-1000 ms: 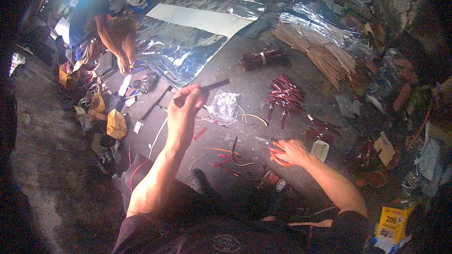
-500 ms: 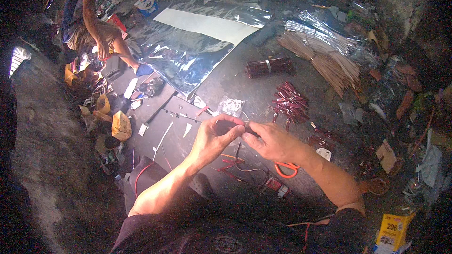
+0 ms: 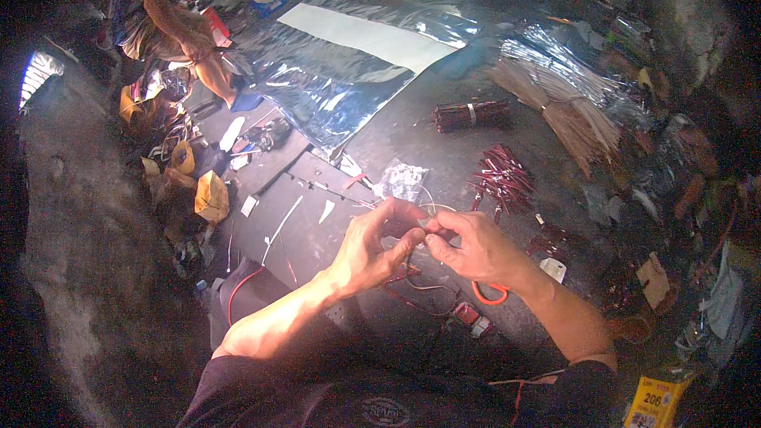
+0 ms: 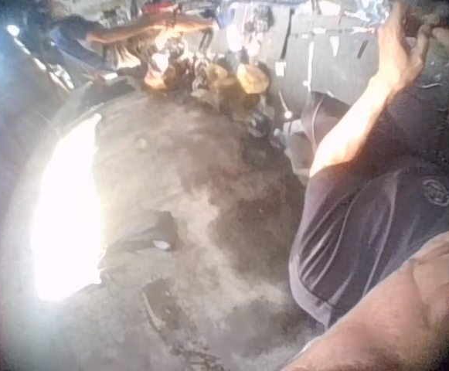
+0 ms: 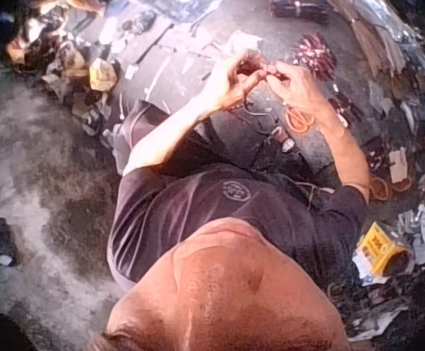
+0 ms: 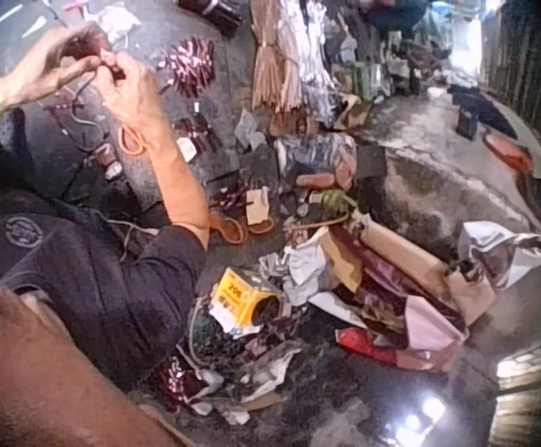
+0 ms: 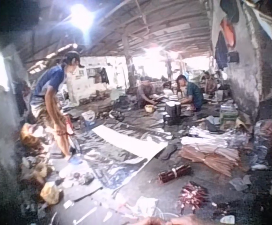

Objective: The person sits on the floor and repeatedly picks up dark red strips of material. They use orange-handled scissors to trim the strips to a specific length and place the cut pieces into a pile on the floor. The process is repeated continuously throughout the clip.

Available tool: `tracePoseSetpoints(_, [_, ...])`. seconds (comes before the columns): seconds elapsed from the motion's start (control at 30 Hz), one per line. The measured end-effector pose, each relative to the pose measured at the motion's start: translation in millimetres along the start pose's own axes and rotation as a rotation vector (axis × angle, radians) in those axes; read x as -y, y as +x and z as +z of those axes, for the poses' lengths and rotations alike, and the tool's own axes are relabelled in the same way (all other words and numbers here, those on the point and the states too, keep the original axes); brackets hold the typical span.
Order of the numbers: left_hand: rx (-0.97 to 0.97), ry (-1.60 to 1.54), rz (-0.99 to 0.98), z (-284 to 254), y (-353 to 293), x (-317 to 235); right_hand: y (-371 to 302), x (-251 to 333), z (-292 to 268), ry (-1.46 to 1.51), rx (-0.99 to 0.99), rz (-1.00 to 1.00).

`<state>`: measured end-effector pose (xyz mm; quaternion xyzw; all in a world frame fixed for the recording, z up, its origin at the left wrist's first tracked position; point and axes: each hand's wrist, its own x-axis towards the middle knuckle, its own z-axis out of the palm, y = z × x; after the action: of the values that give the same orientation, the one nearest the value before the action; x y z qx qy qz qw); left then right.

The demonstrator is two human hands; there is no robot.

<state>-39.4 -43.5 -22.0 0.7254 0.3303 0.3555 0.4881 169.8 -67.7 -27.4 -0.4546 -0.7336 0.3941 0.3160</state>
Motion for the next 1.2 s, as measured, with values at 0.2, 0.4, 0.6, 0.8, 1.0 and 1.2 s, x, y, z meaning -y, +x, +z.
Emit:
tracePoseSetpoints(0.2, [-0.092, -0.068, -0.103, -1.8, 11.2, 6.2, 4.8, -9.9, 10.4, 0.155, -0.065, 0.142])
tracePoseSetpoints(0.4, [-0.309, -0.220, -0.293, -22.0, 29.5, 15.8, 20.5, -5.4, -20.2, 0.410, -0.106, 0.237])
tracePoseSetpoints(0.6, [-0.286, -0.457, -0.292, -22.4, 29.3, 18.0, 11.6, -18.4, -30.1, 0.450, -0.166, 0.227])
tracePoseSetpoints(0.8, [-0.230, -0.480, -0.379, -29.8, 28.1, 29.3, 8.0, -22.1, -33.5, 0.377, -0.242, 0.183])
tracePoseSetpoints(1.0, [-0.224, -0.428, -0.325, -26.2, 30.4, 12.8, 4.9, -25.7, -38.2, 0.506, -0.263, 0.197])
tracePoseSetpoints(1.2, [-0.192, -0.780, -0.435, -31.7, 25.9, 33.3, 4.3, -47.8, -38.6, 0.983, -0.188, 0.154])
